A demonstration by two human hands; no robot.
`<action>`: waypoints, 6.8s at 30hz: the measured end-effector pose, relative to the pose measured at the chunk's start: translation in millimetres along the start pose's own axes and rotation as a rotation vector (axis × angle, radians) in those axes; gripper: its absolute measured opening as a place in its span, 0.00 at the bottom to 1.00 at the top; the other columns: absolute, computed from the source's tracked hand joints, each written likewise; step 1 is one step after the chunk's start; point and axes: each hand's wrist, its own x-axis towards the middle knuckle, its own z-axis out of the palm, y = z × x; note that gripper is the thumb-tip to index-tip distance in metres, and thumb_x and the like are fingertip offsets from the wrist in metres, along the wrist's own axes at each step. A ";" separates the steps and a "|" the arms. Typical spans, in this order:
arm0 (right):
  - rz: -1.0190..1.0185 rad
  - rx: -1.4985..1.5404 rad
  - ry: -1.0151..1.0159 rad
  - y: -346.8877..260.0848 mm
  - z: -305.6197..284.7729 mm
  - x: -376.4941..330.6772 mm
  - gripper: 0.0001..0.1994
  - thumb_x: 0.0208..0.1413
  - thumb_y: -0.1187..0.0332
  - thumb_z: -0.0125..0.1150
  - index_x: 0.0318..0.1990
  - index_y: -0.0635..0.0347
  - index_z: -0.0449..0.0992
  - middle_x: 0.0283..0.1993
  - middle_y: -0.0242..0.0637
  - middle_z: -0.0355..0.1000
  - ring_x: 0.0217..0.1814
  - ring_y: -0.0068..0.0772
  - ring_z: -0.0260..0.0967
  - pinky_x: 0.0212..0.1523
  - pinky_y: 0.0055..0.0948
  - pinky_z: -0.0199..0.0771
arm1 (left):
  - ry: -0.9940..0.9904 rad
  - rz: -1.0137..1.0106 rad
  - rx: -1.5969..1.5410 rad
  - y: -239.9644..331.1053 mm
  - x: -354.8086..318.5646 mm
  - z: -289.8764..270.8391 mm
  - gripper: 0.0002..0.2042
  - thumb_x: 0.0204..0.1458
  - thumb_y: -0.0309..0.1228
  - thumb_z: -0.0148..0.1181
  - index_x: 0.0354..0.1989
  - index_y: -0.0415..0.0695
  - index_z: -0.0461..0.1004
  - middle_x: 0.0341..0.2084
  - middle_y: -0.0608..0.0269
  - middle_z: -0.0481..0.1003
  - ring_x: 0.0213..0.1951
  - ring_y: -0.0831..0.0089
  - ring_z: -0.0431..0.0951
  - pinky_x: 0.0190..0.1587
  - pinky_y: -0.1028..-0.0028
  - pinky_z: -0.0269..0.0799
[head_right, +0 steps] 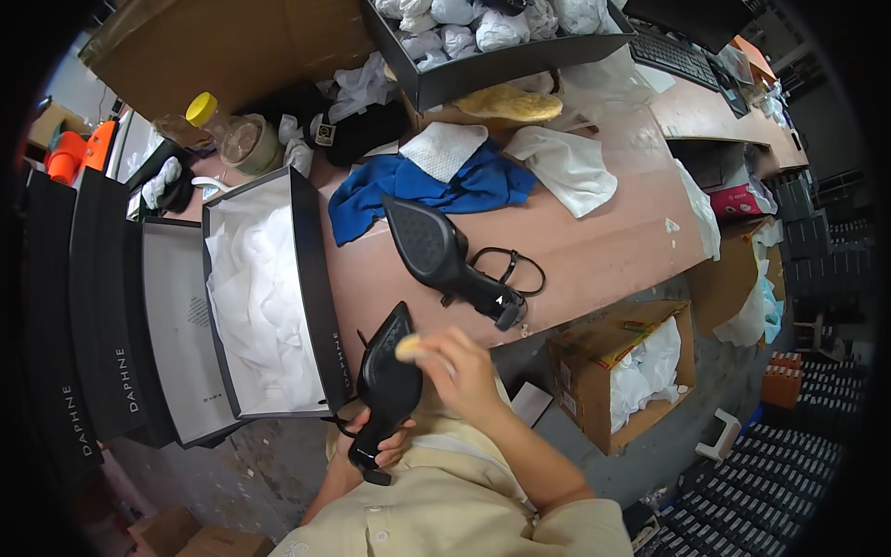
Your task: Inspecting, cleaning, and packing black high-heeled shoes into a box.
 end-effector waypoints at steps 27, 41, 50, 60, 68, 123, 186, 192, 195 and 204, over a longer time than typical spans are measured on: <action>-0.034 -0.348 0.133 -75.6 -64.1 -4.1 0.08 0.43 0.74 0.63 0.34 0.60 0.74 0.50 0.43 0.66 0.30 0.41 0.70 0.32 0.32 0.71 | 0.678 0.862 1.002 11.8 -88.3 136.3 0.22 0.48 0.42 0.55 0.39 0.31 0.70 0.22 0.54 0.72 0.17 0.71 0.71 0.20 0.74 0.67; 0.208 0.249 -0.327 -49.4 -72.0 -18.0 0.07 0.45 0.75 0.63 0.34 0.62 0.78 0.45 0.34 0.68 0.39 0.22 0.65 0.40 0.21 0.63 | 0.675 0.922 1.740 -20.8 -17.5 169.7 0.27 0.47 0.26 0.58 0.56 0.30 0.61 0.49 0.46 0.67 0.49 0.63 0.71 0.50 0.70 0.68; 0.208 0.637 -0.532 -49.6 -44.6 -26.9 0.06 0.47 0.76 0.62 0.35 0.64 0.77 0.46 0.39 0.68 0.48 0.31 0.66 0.50 0.29 0.64 | 0.602 0.548 0.812 -24.0 31.7 37.6 0.18 0.58 0.33 0.50 0.52 0.34 0.61 0.34 0.53 0.75 0.30 0.72 0.75 0.34 0.73 0.74; 0.035 0.024 -0.053 -16.2 10.3 -2.3 0.08 0.45 0.80 0.59 0.35 0.64 0.77 0.34 0.40 0.69 0.35 0.33 0.69 0.36 0.24 0.68 | 0.526 0.448 0.813 -12.6 10.0 25.4 0.29 0.59 0.51 0.41 0.48 0.30 0.64 0.25 0.55 0.74 0.22 0.75 0.73 0.24 0.76 0.72; 0.011 0.046 -0.064 -5.0 12.2 2.5 0.07 0.45 0.78 0.59 0.34 0.63 0.76 0.34 0.41 0.70 0.35 0.37 0.70 0.36 0.28 0.69 | 0.518 0.447 0.832 -8.0 6.5 35.8 0.29 0.58 0.52 0.41 0.46 0.31 0.64 0.23 0.56 0.72 0.22 0.74 0.73 0.23 0.76 0.71; -0.121 -0.250 0.825 59.8 -193.2 101.0 0.13 0.57 0.65 0.57 0.39 0.69 0.73 0.36 0.33 0.71 0.38 0.21 0.65 0.41 0.21 0.64 | 0.573 0.859 1.570 10.3 85.0 143.1 0.26 0.48 0.33 0.62 0.55 0.37 0.64 0.39 0.54 0.71 0.38 0.74 0.72 0.41 0.74 0.68; -0.277 0.141 0.984 22.8 -173.6 154.2 0.12 0.59 0.67 0.53 0.42 0.69 0.72 0.37 0.35 0.70 0.36 0.22 0.64 0.38 0.22 0.65 | -0.271 0.460 0.274 27.1 92.4 116.9 0.21 0.50 0.43 0.44 0.43 0.38 0.67 0.17 0.69 0.61 0.20 0.79 0.62 0.37 0.73 0.59; -0.120 -0.711 0.695 26.3 -148.1 136.8 0.14 0.50 0.67 0.60 0.42 0.65 0.72 0.37 0.44 0.71 0.40 0.42 0.68 0.43 0.35 0.67 | -0.235 0.437 0.208 21.8 85.8 119.2 0.13 0.48 0.37 0.47 0.33 0.38 0.63 0.17 0.65 0.60 0.20 0.76 0.62 0.32 0.77 0.59; -0.336 -0.781 0.558 -9.9 -124.8 135.8 0.13 0.47 0.69 0.61 0.40 0.65 0.72 0.39 0.46 0.71 0.42 0.47 0.68 0.44 0.38 0.66 | 0.027 0.451 0.269 18.8 82.4 109.8 0.11 0.46 0.36 0.48 0.27 0.41 0.62 0.15 0.65 0.60 0.19 0.75 0.61 0.30 0.77 0.59; -0.875 -0.387 -0.361 -127.0 62.3 223.4 0.07 0.45 0.74 0.57 0.34 0.61 0.72 0.38 0.41 0.70 0.43 0.43 0.68 0.44 0.35 0.70 | 0.497 0.674 1.155 4.8 89.4 65.5 0.31 0.46 0.31 0.63 0.57 0.34 0.57 0.45 0.60 0.66 0.48 0.74 0.65 0.50 0.76 0.59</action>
